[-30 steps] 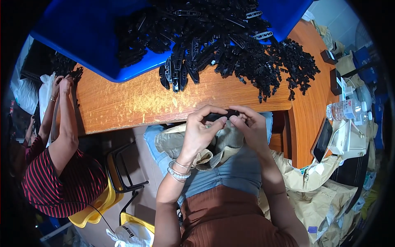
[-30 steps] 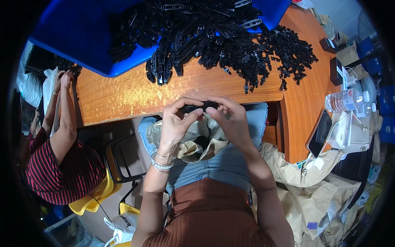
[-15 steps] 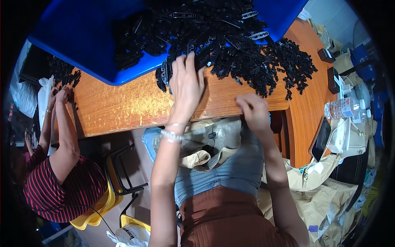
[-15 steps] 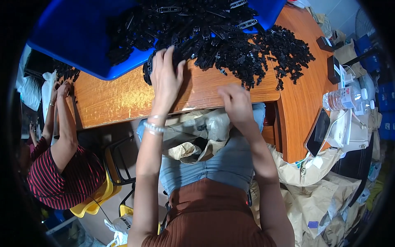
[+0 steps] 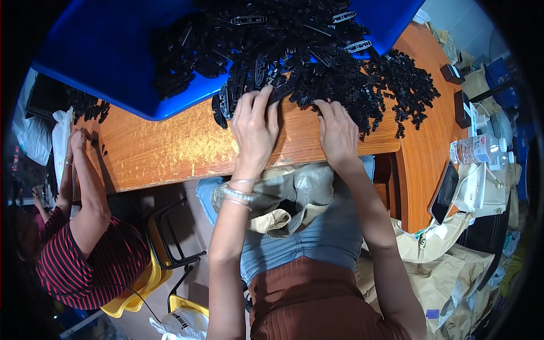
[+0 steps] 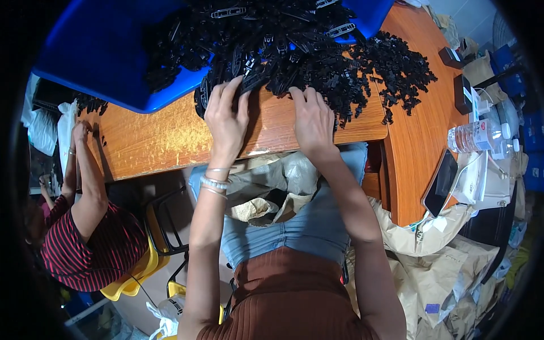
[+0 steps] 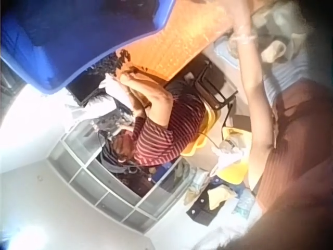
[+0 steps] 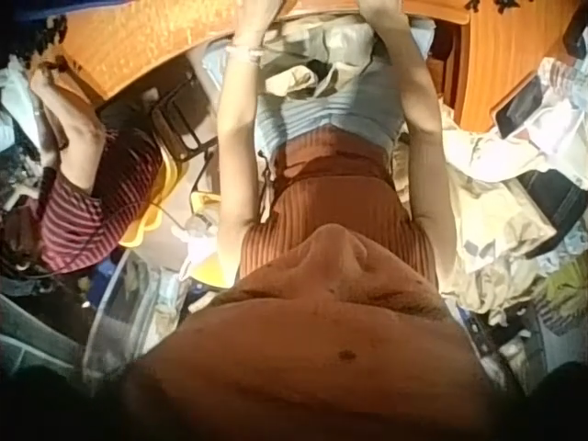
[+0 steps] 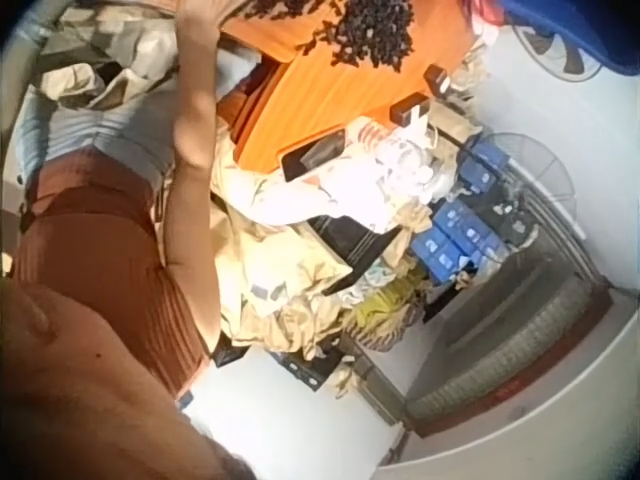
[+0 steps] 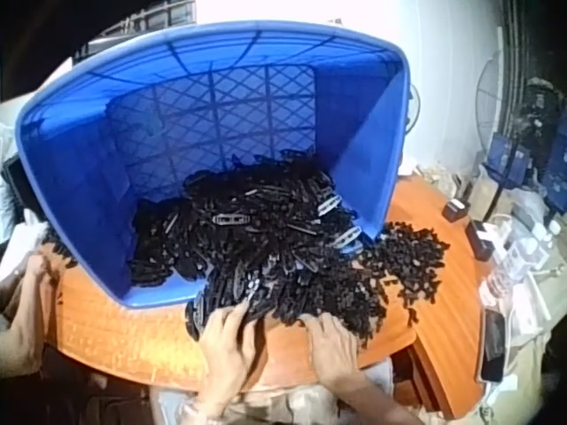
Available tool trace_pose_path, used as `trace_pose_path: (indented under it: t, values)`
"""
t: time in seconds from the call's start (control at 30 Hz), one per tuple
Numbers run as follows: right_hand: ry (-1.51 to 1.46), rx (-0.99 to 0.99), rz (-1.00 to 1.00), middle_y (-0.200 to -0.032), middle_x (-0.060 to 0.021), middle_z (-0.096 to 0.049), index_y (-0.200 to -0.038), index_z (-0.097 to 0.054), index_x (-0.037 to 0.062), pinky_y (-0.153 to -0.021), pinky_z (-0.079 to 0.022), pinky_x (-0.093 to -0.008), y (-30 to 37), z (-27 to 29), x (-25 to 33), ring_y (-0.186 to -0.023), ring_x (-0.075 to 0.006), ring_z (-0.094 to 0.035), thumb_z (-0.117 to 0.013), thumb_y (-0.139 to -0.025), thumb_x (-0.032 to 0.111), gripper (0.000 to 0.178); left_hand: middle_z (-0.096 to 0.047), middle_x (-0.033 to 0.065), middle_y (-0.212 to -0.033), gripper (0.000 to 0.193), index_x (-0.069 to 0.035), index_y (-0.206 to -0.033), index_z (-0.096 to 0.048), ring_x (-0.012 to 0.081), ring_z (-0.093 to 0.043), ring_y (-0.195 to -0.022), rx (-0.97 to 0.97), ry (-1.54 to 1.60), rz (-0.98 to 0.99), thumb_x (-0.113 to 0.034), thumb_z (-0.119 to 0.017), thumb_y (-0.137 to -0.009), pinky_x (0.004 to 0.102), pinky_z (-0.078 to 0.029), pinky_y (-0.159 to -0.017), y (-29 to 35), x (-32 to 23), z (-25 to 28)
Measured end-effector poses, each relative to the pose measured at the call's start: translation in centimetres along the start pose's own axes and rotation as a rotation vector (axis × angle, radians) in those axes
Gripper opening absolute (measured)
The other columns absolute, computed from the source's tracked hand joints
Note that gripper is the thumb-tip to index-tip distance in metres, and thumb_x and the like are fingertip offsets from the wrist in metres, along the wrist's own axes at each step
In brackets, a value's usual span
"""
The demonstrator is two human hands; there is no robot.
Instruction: Assembling small black plastic components by snapping pieces together at a workbench.
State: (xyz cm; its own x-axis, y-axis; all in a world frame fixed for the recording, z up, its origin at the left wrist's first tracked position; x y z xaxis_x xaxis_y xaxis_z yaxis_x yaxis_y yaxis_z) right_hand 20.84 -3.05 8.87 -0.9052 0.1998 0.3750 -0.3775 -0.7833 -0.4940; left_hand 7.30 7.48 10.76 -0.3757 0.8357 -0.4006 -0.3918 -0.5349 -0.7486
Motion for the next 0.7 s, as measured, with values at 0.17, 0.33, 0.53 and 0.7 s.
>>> trace_pose_path:
  t: [0.17, 0.33, 0.53, 0.7]
  values:
    - [-0.286, -0.017, 0.012, -0.086, -0.0117, -0.053, -0.117, -0.053, 0.0025, -0.061, -0.045, -0.0326, 1.2, 0.5, -0.9, -0.073, -0.0256, -0.056, -0.052, -0.084, -0.004, 0.034, -0.061, 0.0092, -0.077, 0.024, -0.002, -0.113, -0.053, 0.0146, -0.06, -0.058, 0.106, 0.501, 0.538, -0.012, -0.055, -0.092, 0.0262, -0.047, -0.05, 2.5, -1.5, 1.2]
    - [-1.074, 0.135, -0.435, -0.085, -0.0053, -0.054, -0.129, -0.047, 0.0029, -0.048, -0.041, -0.0181, 1.5, -0.4, -2.0, -0.065, -0.0074, -0.056, -0.051, -0.088, -0.004, 0.042, -0.057, 0.0096, -0.075, 0.021, -0.005, -0.117, -0.044, 0.0117, -0.056, -0.048, 0.356, 1.165, 0.797, -0.014, -0.042, -0.098, 0.0201, -0.041, -0.04, 4.2, -1.6, 1.0]
    - [-1.235, 0.18, -0.711, -0.079, -0.007, -0.055, -0.133, -0.04, 0.0015, -0.042, -0.044, -0.019, 1.0, 0.6, -1.5, -0.057, -0.0107, -0.058, -0.052, -0.087, -0.003, 0.048, -0.055, 0.0085, -0.074, 0.017, -0.006, -0.111, -0.046, 0.0117, -0.053, -0.046, 0.497, 1.102, 0.801, -0.016, -0.04, -0.099, 0.0209, -0.041, -0.039, 4.5, -1.4, 1.3]
    - [-1.146, 0.121, -0.641, -0.083, -0.0081, -0.057, -0.134, -0.039, 0.003, -0.044, -0.045, -0.0197, 1.3, 0.0, -0.6, -0.058, -0.0114, -0.06, -0.054, -0.085, -0.005, 0.052, -0.055, 0.0043, -0.072, 0.02, -0.004, -0.111, -0.044, 0.0063, -0.052, -0.049, 0.433, 1.122, 0.779, -0.004, -0.052, -0.092, 0.0195, -0.038, -0.04, 4.8, -1.3, 1.1]
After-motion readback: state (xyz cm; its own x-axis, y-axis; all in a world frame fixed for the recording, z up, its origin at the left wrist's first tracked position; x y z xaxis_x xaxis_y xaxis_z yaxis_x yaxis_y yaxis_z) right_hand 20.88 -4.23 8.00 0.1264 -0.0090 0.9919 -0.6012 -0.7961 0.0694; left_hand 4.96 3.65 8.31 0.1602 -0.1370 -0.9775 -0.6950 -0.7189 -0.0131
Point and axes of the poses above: each hand's wrist, its own y-axis away from the middle knuckle, its own z-axis out of the back of the hand, x = y × z, the point moved 2 cm from there along -y, towards the middle knuckle
